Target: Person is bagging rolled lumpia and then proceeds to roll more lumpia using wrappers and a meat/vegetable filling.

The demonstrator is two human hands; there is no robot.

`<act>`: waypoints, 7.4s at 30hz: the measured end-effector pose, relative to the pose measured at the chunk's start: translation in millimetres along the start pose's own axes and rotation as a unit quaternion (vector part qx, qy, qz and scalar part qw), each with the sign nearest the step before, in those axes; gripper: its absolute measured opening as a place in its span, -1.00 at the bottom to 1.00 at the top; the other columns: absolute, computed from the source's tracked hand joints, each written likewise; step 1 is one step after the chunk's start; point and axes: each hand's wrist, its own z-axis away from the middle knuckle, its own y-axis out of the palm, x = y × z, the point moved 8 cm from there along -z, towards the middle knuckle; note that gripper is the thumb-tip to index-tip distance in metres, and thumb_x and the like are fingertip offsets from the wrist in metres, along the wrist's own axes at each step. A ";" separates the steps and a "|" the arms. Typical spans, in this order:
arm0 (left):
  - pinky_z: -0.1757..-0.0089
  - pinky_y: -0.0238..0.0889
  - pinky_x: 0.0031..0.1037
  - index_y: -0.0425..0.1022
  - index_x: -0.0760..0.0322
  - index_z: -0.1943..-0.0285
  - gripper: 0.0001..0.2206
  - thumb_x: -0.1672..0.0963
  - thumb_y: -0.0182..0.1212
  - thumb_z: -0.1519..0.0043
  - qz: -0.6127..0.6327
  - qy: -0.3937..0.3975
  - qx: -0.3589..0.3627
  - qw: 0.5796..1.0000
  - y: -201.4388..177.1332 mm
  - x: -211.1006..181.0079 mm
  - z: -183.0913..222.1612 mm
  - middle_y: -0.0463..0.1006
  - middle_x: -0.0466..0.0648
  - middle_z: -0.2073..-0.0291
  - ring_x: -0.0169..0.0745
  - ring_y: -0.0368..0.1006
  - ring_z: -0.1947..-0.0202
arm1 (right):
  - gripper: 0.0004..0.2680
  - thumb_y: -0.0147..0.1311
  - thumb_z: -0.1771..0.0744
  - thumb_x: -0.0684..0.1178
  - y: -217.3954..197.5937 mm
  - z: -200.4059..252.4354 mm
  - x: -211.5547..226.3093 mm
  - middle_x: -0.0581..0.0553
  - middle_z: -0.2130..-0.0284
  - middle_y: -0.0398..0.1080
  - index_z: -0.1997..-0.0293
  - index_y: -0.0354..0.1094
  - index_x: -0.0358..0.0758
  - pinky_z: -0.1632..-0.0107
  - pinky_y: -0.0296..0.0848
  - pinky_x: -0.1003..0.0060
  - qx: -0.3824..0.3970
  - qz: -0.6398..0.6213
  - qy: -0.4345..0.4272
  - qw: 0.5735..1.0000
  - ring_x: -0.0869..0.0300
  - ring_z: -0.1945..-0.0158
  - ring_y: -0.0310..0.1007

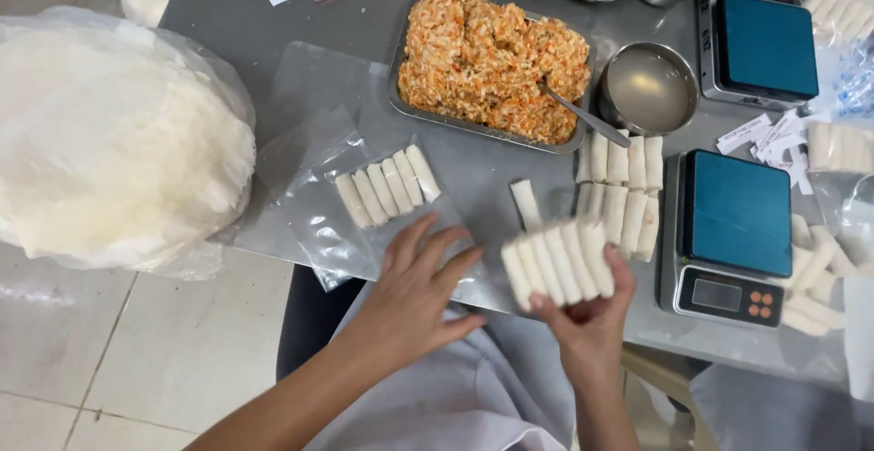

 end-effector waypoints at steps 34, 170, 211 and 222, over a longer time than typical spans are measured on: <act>-0.03 0.32 -0.12 0.39 0.23 -0.32 -0.60 0.05 0.24 -0.34 -0.056 -0.029 -0.096 0.993 5.0 106.0 -2.9 0.37 0.21 -0.22 0.10 0.34 0.05 | -0.48 0.05 -0.29 -0.28 30.1 25.6 -72.5 -0.33 -0.11 0.45 -0.44 0.07 -0.03 0.16 0.55 0.05 -0.058 -0.056 0.377 0.923 -0.04 -0.02 0.44; -0.12 0.14 -0.25 0.49 0.13 -0.10 -0.61 -0.05 0.32 -0.17 0.160 -0.128 -0.138 0.969 28.9 72.7 -10.6 0.42 -0.02 0.01 0.01 0.29 -0.08 | -0.81 -0.04 -0.23 -0.41 88.9 -17.0 -95.6 -0.18 0.58 0.51 0.39 0.56 -0.38 0.37 0.64 0.31 0.105 0.091 0.261 0.955 0.18 0.50 0.49; 0.00 0.24 -0.18 0.45 0.41 -0.04 -0.86 0.22 0.11 -0.36 0.315 0.200 0.117 0.920 17.7 -88.8 -1.2 0.50 0.12 0.21 0.06 0.37 0.11 | -0.58 -0.20 -0.41 0.25 83.0 -17.6 -63.3 -0.24 -0.36 0.18 -0.31 0.18 -0.23 -0.48 0.05 -0.05 0.096 -0.306 0.238 0.917 -0.08 -0.49 0.09; 0.07 0.43 -0.45 0.40 0.13 -0.33 -0.58 0.15 0.12 -0.23 0.201 -0.256 -0.029 0.945 24.7 162.1 7.6 0.59 -0.08 0.26 -0.27 0.56 0.24 | -0.20 -0.03 -0.32 0.47 88.0 26.4 -60.3 -0.34 -0.50 -0.07 -0.60 -0.46 -0.14 -0.34 0.34 0.24 0.296 -0.384 0.336 0.808 0.02 -0.44 0.18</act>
